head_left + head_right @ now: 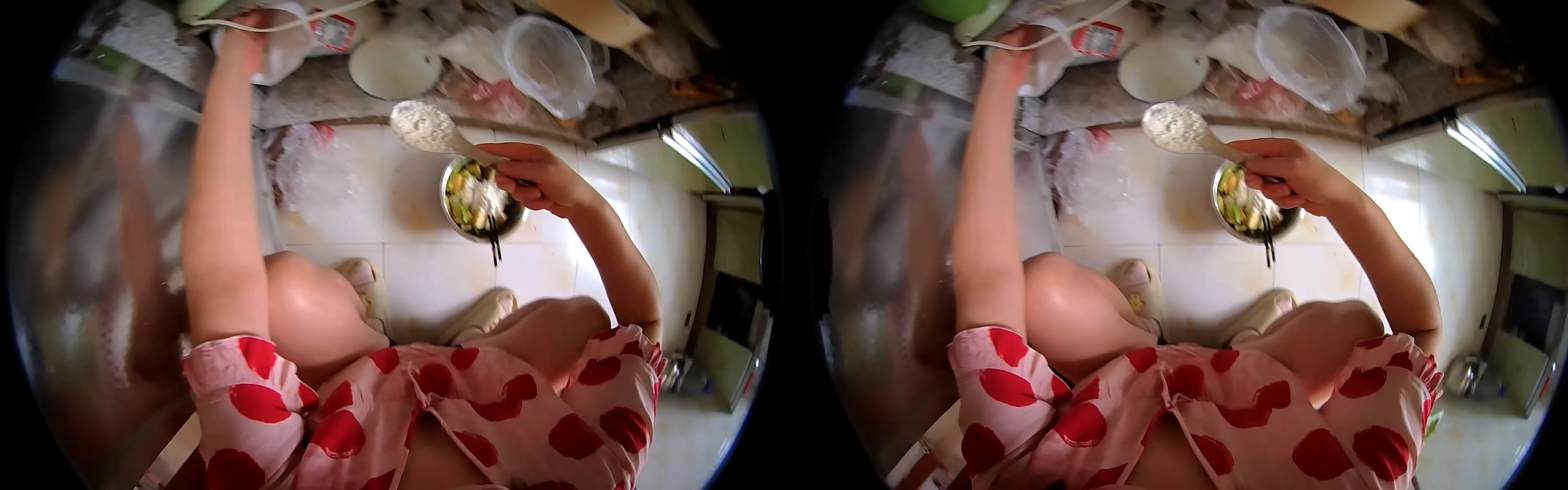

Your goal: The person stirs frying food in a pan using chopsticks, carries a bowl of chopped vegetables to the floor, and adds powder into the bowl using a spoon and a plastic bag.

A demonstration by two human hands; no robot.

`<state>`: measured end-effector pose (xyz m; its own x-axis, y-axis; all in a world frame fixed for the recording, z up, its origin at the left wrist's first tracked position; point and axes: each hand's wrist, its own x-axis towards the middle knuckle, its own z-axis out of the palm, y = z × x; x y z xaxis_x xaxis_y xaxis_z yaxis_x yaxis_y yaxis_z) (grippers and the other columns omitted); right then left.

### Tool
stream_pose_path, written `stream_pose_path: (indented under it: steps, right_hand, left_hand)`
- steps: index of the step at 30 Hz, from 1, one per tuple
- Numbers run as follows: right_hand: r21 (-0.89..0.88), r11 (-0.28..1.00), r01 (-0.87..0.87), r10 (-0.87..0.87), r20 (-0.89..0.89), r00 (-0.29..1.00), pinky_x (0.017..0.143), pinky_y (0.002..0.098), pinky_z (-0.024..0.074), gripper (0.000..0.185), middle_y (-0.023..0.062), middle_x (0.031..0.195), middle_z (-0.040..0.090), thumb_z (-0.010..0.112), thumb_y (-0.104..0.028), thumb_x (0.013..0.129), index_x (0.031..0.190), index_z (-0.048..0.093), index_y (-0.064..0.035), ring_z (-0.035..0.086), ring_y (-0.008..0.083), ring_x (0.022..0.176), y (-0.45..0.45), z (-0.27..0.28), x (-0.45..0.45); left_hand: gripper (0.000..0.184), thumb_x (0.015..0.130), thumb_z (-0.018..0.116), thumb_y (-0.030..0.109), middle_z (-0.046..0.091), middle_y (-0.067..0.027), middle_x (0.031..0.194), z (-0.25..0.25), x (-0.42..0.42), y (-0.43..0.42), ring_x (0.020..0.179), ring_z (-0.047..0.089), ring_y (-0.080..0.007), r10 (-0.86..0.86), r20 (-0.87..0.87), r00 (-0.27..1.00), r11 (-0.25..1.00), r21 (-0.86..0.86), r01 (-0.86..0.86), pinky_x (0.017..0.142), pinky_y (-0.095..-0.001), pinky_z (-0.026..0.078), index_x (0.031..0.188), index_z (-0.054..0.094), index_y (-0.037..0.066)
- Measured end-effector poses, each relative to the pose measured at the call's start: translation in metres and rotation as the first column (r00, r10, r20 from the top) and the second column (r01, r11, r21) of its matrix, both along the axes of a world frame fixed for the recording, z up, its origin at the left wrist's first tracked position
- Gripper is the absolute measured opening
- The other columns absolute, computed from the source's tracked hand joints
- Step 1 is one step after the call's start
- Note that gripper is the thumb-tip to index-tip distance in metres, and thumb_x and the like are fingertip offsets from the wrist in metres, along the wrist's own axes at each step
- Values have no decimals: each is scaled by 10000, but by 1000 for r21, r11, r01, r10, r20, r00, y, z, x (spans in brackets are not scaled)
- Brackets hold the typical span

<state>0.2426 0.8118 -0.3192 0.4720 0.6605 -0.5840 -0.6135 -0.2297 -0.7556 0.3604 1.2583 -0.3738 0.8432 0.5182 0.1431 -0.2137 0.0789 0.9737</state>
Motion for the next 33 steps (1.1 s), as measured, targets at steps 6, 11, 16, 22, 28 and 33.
stream_pose_path:
  steps: [6, 11, 16, 22, 28, 33]
  right_hand:
    - [-475, 838, 267, -81, 377, 923, 411, 193, 317, 408, 8, 640, 494, 421, -83, 871, 1279, 417, -93, 374, 60, 481, -97, -75, -50]
    - [-552, 800, 235, 430, 800, 418, 599, 300, 425, 449, 59, 635, 499, 383, -3, 851, 1276, 428, -141, 461, 142, 581, -131, -138, -60]
    - [-465, 812, 353, -126, 450, 884, 427, 212, 339, 431, 14, 646, 501, 405, -25, 861, 1281, 417, -118, 390, 68, 495, -139, -125, -51]
    - [-97, 931, 351, -337, 139, 931, 363, 149, 210, 429, 11, 667, 455, 397, -70, 867, 1292, 363, -20, 286, 22, 449, -110, -48, -37]
    - [67, 990, 123, -131, 146, 981, 340, 152, 210, 421, 17, 670, 464, 384, -64, 868, 1285, 367, -7, 267, 20, 404, -4, 17, -21]
    - [45, 998, 37, -47, 241, 969, 314, 145, 184, 396, -3, 657, 419, 359, -84, 884, 1274, 383, -18, 237, 0, 390, 103, 38, -12]
  left_hand:
    - [247, 841, 516, 168, 586, -105, 937, 0, 0, 20, 896, 540, -211, -79, 79, 994, 928, -359, 102, 792, -296, 430, 1004, 538, -16]
    - [220, 845, 486, 136, 583, -128, 922, 4, 2, 26, 868, 552, -235, -98, 121, 988, 883, -447, 142, 778, -321, 458, 986, 531, -26]
    - [196, 850, 456, 104, 580, -150, 908, 6, -1, 38, 840, 565, -259, -107, 154, 982, 842, -511, 172, 764, -346, 486, 968, 524, -37]
    - [176, 855, 420, 66, 576, -178, 890, 9, -6, 44, 806, 579, -287, -123, 177, 976, 804, -558, 203, 747, -376, 519, 946, 515, -49]
    - [206, 875, 407, 111, 581, -173, 908, 6, -3, 49, 852, 572, -287, -217, 278, 936, 808, -486, 332, 773, -394, 502, 952, 521, -42]
    - [189, 870, 409, 94, 591, -152, 906, 30, -19, 35, 840, 574, -290, -281, 295, 913, 824, -414, 387, 772, -405, 501, 941, 543, -19]
